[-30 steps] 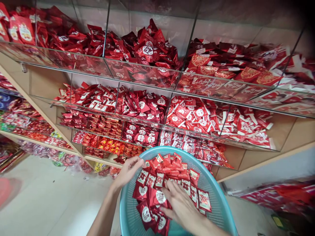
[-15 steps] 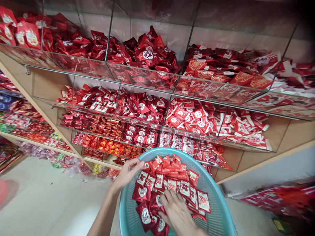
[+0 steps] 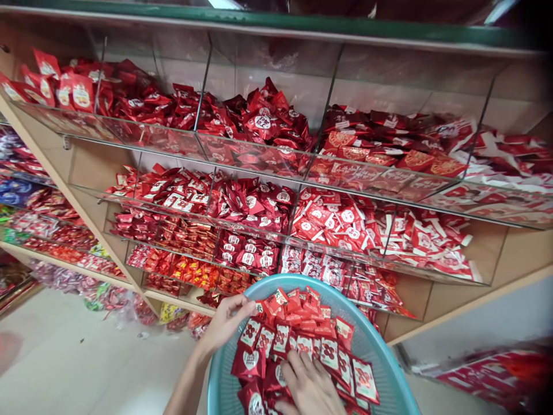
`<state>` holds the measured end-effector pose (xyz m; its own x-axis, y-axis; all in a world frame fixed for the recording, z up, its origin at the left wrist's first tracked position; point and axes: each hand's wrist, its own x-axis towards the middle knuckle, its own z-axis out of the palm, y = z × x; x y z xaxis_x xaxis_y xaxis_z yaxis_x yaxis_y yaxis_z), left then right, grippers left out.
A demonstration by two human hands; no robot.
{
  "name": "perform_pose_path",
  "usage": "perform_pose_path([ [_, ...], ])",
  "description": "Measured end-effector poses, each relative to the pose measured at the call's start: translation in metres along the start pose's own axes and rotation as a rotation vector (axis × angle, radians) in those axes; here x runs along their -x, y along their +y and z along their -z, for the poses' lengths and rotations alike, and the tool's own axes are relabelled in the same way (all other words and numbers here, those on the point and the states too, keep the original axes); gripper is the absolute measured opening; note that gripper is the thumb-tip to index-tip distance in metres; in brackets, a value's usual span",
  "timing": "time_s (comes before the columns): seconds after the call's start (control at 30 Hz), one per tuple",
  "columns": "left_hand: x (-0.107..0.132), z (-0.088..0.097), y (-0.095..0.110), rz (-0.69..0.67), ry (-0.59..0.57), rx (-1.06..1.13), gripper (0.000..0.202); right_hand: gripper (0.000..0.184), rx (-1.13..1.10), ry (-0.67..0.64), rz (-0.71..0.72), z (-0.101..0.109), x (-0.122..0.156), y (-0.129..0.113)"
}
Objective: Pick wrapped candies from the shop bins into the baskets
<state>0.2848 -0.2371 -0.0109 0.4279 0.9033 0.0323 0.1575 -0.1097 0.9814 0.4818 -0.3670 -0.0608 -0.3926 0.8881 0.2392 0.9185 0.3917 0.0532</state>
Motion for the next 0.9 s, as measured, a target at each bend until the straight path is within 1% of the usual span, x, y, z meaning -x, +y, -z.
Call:
perform_pose_path([
  [0.03, 0.000, 0.000, 0.000, -0.002, 0.000, 0.001, 0.035, 0.050, 0.003, 0.000, 0.019, 0.010, -0.008, 0.000],
  [0.1, 0.000, 0.000, -0.002, -0.012, 0.000, 0.011, 0.034, 0.036, 0.002, 0.001, 0.043, 0.037, -0.032, -0.001],
  [0.17, 0.000, 0.000, -0.005, -0.023, 0.006, 0.023, 0.035, 0.020, -0.015, 0.031, 0.030, 0.069, -0.065, 0.001],
  [0.2, 0.000, 0.000, -0.007, -0.029, 0.007, 0.026, 0.035, 0.016, -0.023, 0.060, 0.033, 0.086, -0.083, 0.002],
  [0.27, -0.001, -0.001, -0.010, -0.036, 0.008, 0.025, 0.034, 0.016, 0.004, 0.116, 0.058, 0.113, -0.121, 0.008],
  [0.37, -0.001, 0.000, -0.014, -0.031, 0.009, 0.029, 0.034, 0.016, 0.169, 0.177, 0.095, 0.138, -0.177, 0.022],
  [0.43, -0.001, 0.000, -0.015, -0.025, 0.007, 0.030, 0.034, 0.018, 0.266, 0.181, 0.079, 0.147, -0.210, 0.034],
  [0.5, -0.002, 0.000, -0.016, -0.032, 0.007, 0.026, 0.034, 0.023, 0.325, 0.170, 0.023, 0.155, -0.240, 0.046],
  [0.57, -0.002, 0.000, -0.017, -0.043, 0.010, 0.018, 0.033, 0.028, 0.346, 0.149, -0.077, 0.163, -0.265, 0.059],
  [0.63, -0.002, 0.000, -0.018, -0.044, 0.014, 0.011, 0.033, 0.034, 0.339, 0.099, -0.190, 0.168, -0.285, 0.070],
  [0.7, -0.003, 0.000, -0.018, -0.043, 0.011, 0.009, 0.033, 0.038, 0.322, 0.040, -0.264, 0.170, -0.300, 0.080],
  [0.77, -0.002, 0.000, -0.017, -0.045, 0.009, 0.012, 0.033, 0.043, 0.306, -0.006, -0.289, 0.167, -0.311, 0.088],
  [0.9, 0.000, 0.000, -0.017, -0.043, 0.007, 0.019, 0.033, 0.048, 0.277, -0.026, -0.324, 0.159, -0.320, 0.097],
])
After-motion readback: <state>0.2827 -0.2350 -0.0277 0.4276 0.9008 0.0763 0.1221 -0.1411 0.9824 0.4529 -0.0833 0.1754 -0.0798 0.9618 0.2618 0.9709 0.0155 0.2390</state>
